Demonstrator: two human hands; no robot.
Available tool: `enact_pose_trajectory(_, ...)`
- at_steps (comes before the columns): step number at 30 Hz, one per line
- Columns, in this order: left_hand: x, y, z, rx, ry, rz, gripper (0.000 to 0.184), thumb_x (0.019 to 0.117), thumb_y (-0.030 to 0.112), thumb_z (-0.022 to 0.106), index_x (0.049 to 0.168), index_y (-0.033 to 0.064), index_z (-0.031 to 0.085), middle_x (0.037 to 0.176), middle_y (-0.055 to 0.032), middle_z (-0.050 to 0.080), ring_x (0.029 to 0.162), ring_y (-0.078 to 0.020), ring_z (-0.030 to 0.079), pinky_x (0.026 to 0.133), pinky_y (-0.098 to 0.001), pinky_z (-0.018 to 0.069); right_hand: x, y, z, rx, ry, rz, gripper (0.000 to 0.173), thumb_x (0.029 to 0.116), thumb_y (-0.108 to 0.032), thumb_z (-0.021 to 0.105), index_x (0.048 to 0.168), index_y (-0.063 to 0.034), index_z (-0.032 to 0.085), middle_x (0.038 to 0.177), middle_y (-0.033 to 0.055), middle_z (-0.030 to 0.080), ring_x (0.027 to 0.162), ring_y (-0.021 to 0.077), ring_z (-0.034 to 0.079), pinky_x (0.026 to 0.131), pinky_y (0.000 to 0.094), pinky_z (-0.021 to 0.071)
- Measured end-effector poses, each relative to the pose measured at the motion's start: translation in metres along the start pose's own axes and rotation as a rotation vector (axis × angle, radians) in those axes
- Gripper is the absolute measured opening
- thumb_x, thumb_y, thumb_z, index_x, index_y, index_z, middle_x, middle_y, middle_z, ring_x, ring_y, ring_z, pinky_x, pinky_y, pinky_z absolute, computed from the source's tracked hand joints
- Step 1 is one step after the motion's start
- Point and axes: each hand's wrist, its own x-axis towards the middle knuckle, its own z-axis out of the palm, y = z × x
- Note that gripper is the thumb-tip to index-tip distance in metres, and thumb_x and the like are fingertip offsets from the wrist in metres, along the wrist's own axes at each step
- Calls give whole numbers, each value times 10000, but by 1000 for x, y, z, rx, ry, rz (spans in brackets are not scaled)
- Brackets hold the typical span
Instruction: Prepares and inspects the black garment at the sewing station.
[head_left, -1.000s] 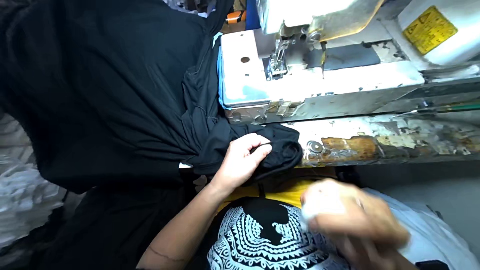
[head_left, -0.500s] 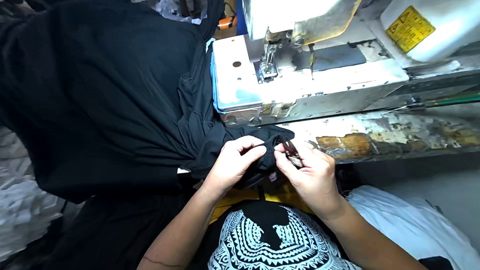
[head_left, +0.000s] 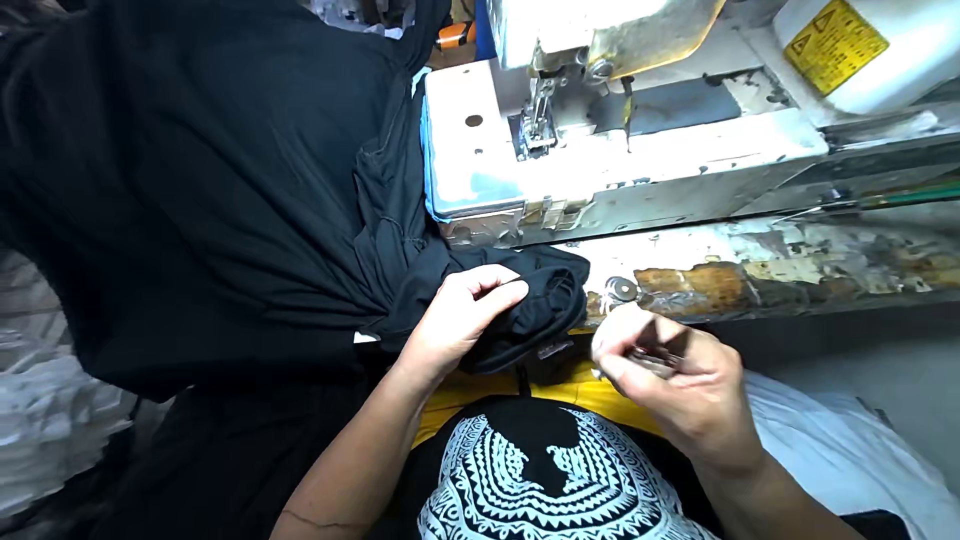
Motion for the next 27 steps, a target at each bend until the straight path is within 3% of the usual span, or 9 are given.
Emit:
enact_pose_trajectory(2,1,2,0,9,-6,-14,172,984,73,603,836,76,692,706,41,617,649,-2,567,619,-170,480,5,6,7,-280,85,-24,190,970,-247,675,953,-57,680,824,-54,645,719,-98,531,651,62,435)
enact_pose_trajectory(4,2,3,1,37,-10,-32,198,989,79,594,812,88,682,690,47,602,637,1,555,608,-168,468,14,12,13,-470,101,-48,279,935,-276,706,1016,-9,717,845,14,659,691,-57,493,641,84,404)
enact_pose_trajectory(8,3,6,2,27,-9,-84,240,997,61,569,777,91,660,656,51,584,611,6,542,582,-162,452,20,20,17,-432,208,-99,104,908,-109,664,916,-17,712,803,0,643,686,-68,521,629,69,431)
enact_pose_trajectory(11,3,6,1,-25,-5,-99,260,1003,55,551,764,84,648,639,41,566,594,-4,530,573,-166,445,16,14,5,-464,216,-12,278,1042,-199,582,1252,-18,575,983,23,653,774,-42,571,703,121,491)
enact_pose_trajectory(12,4,7,1,-28,-3,-101,259,1005,57,551,768,79,652,641,37,567,594,-9,532,573,-169,446,13,9,3,-428,181,41,297,1073,-232,526,1308,-51,551,981,5,643,714,-41,559,630,134,487)
enact_pose_trajectory(13,4,7,1,-29,-1,-102,257,1006,59,552,772,78,655,642,35,569,594,-9,532,573,-169,447,8,3,3,-374,124,77,288,1088,-252,487,1291,-69,577,960,-15,650,656,-44,546,565,135,479)
enact_pose_trajectory(15,4,8,1,-29,5,-112,242,1006,59,562,790,75,671,656,37,586,604,-4,544,579,-165,458,1,-5,7,-270,-6,111,304,1082,-231,480,1194,-15,663,861,-33,668,594,-67,534,505,108,466)
enact_pose_trajectory(20,4,8,5,-57,17,-94,241,994,36,563,784,77,672,650,43,588,601,4,546,577,-157,457,0,8,20,-341,-73,131,307,1062,-189,471,1144,3,697,776,-35,624,607,-87,495,561,69,425)
enact_pose_trajectory(27,4,7,4,-41,-8,-71,236,992,48,562,782,80,664,643,50,574,593,7,534,567,-156,445,0,10,22,-371,-68,127,304,1056,-193,479,1125,-2,705,799,-22,647,646,-88,522,605,65,441)
